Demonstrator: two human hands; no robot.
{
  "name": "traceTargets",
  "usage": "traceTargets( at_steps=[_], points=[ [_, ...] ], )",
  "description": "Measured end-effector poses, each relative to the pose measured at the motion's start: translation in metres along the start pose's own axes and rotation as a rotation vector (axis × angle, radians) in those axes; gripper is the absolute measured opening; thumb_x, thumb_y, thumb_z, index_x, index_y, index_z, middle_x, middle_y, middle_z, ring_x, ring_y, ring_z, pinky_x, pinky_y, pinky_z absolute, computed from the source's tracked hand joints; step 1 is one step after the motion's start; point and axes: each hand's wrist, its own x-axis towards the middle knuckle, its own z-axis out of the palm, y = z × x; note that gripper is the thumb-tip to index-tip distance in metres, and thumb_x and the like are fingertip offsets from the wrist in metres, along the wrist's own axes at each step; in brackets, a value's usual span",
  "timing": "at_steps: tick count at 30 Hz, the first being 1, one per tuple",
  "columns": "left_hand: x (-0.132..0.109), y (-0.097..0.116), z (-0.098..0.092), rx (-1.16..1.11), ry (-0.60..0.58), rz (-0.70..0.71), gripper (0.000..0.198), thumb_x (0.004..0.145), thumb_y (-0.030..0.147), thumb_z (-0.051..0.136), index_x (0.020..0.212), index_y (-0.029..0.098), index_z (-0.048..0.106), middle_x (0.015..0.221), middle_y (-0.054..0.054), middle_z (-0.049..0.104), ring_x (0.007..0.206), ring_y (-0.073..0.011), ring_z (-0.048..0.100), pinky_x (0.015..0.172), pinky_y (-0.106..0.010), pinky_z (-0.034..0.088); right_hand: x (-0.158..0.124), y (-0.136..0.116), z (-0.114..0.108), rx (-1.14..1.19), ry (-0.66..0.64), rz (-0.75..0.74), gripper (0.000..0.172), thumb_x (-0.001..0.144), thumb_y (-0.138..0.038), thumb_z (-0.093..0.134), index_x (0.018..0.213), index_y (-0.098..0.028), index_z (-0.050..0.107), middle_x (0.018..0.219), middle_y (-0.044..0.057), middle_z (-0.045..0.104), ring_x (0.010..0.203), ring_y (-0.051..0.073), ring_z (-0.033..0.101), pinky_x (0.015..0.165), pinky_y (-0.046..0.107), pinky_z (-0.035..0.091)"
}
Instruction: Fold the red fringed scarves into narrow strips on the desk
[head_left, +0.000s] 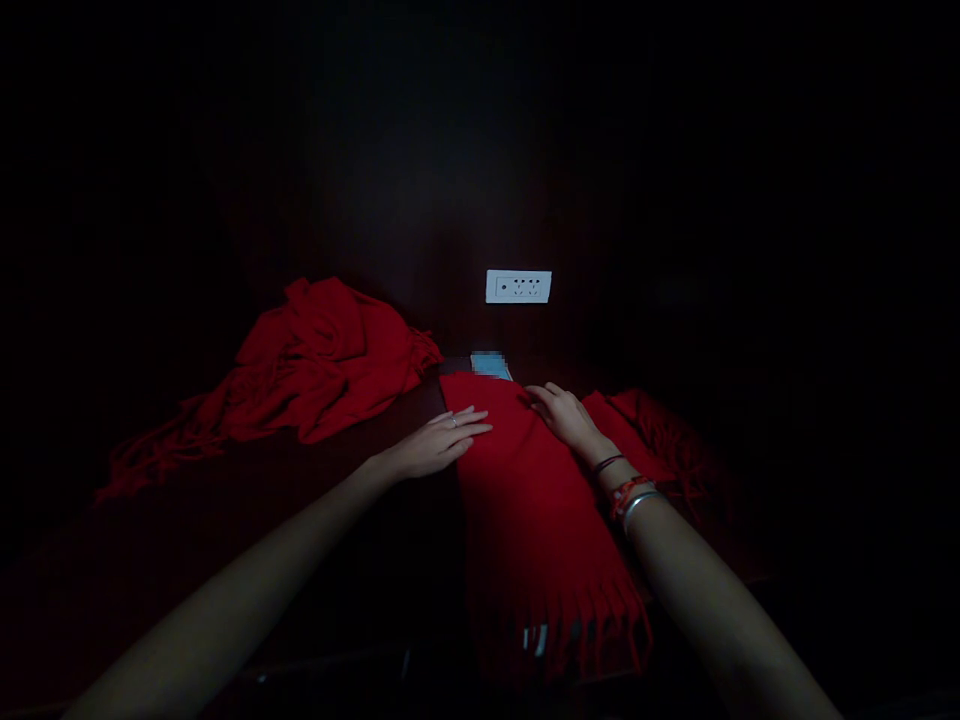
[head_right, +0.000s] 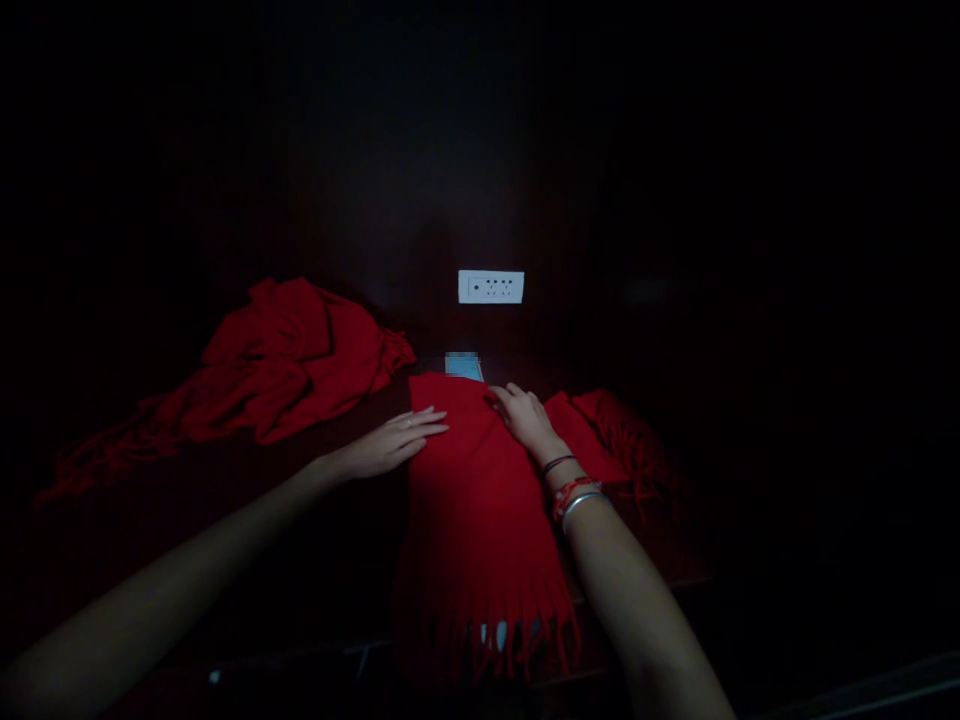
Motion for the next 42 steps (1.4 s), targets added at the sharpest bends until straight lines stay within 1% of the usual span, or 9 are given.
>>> traceTargets(
  at_steps=[5, 14, 17, 21, 24, 28, 34, 39, 42],
  points=[
    [-0.001, 0.010, 0.000, -0.022, -0.292, -0.176, 0.048, 0.080, 0.049, 0.023, 0.125, 0.035, 0.015, 0.134, 0.003, 0.005, 0.121, -0.0261, 0.001, 0.090, -0.055, 0.005, 0.000, 0.008, 0.011, 0.023, -0.073, 0.009, 0.034, 0.083, -0.024, 0.030, 0.116, -0.021, 0.038, 0.105, 0.007, 0.049, 0.089, 0.015, 0.048, 0.075, 0.024, 0.034],
    [-0.003, 0.010, -0.003, -0.019, -0.288, -0.248, 0.050, 0.078, 0.053, 0.022, 0.125, 0.035, 0.015, 0.134, 0.002, 0.002, 0.121, -0.0249, -0.003, 0.089, -0.055, 0.002, -0.008, -0.007, -0.017, 0.071, 0.073, 0.074, 0.045, 0.083, -0.038, 0.024, 0.124, -0.020, 0.026, 0.114, 0.011, 0.041, 0.103, 0.022, 0.035, 0.083, 0.037, 0.030],
    [-0.004, 0.011, -0.003, -0.020, -0.300, -0.256, 0.059, 0.074, 0.059, 0.024, 0.126, 0.033, 0.014, 0.134, 0.001, 0.000, 0.121, -0.0259, -0.004, 0.089, -0.054, 0.001, -0.013, -0.022, -0.018, 0.172, -0.228, -0.017, 0.059, 0.076, -0.054, 0.027, 0.127, -0.024, 0.020, 0.127, 0.009, 0.027, 0.113, 0.026, 0.026, 0.088, 0.042, 0.025],
    [-0.003, 0.012, -0.005, -0.012, -0.358, -0.251, 0.070, 0.068, 0.066, 0.027, 0.127, 0.031, 0.008, 0.134, -0.001, -0.006, 0.120, -0.0264, -0.008, 0.090, -0.053, 0.000, -0.016, -0.036, -0.006, 0.139, -0.584, 0.139, 0.071, 0.067, -0.068, 0.022, 0.127, -0.034, 0.007, 0.136, 0.002, 0.003, 0.118, 0.037, 0.003, 0.087, 0.058, 0.009],
    [-0.003, 0.013, -0.009, -0.003, -0.406, -0.246, 0.077, 0.065, 0.068, 0.029, 0.127, 0.030, 0.003, 0.133, -0.002, -0.010, 0.120, -0.0259, -0.011, 0.090, -0.053, -0.001, -0.017, -0.037, 0.002, 0.150, -0.547, 0.153, 0.070, 0.066, -0.069, 0.017, 0.126, -0.036, 0.005, 0.136, -0.001, -0.001, 0.118, 0.036, -0.001, 0.088, 0.058, 0.004],
    [-0.005, 0.012, -0.013, -0.008, -0.438, -0.214, 0.082, 0.063, 0.069, 0.033, 0.127, 0.029, 0.000, 0.133, -0.003, -0.011, 0.119, -0.0261, -0.011, 0.090, -0.052, -0.002, -0.022, -0.034, 0.008, 0.153, -0.336, 0.086, 0.061, 0.073, -0.062, 0.017, 0.126, -0.032, 0.018, 0.134, 0.002, 0.013, 0.119, 0.030, 0.010, 0.090, 0.053, 0.011],
    [-0.009, 0.006, -0.013, -0.011, -0.402, -0.192, 0.082, 0.063, 0.066, 0.037, 0.128, 0.028, 0.005, 0.134, -0.007, -0.007, 0.120, -0.0277, -0.008, 0.090, -0.053, 0.000, -0.037, -0.032, 0.002, 0.093, 0.039, 0.169, 0.049, 0.082, -0.042, 0.017, 0.121, -0.016, 0.033, 0.128, 0.008, 0.029, 0.118, 0.020, 0.019, 0.095, 0.041, 0.014],
    [-0.007, 0.018, -0.009, 0.015, -0.152, -0.019, 0.059, 0.074, 0.057, 0.031, 0.124, 0.025, 0.026, 0.135, -0.004, -0.002, 0.121, -0.0224, -0.006, 0.095, -0.044, 0.002, -0.054, -0.032, -0.005, 0.129, -0.237, 0.197, 0.062, 0.072, -0.061, 0.021, 0.126, -0.030, 0.017, 0.134, 0.005, 0.016, 0.119, 0.032, 0.011, 0.087, 0.057, 0.012],
    [0.000, 0.030, -0.001, 0.017, -0.044, -0.031, 0.054, 0.080, 0.052, 0.019, 0.124, 0.021, 0.026, 0.135, -0.005, 0.004, 0.122, -0.0189, -0.002, 0.097, -0.037, 0.007, -0.057, -0.033, -0.006, 0.119, -0.373, 0.221, 0.066, 0.069, -0.066, 0.016, 0.127, -0.034, 0.011, 0.134, 0.004, 0.013, 0.118, 0.034, 0.009, 0.087, 0.058, 0.008]
  ],
)
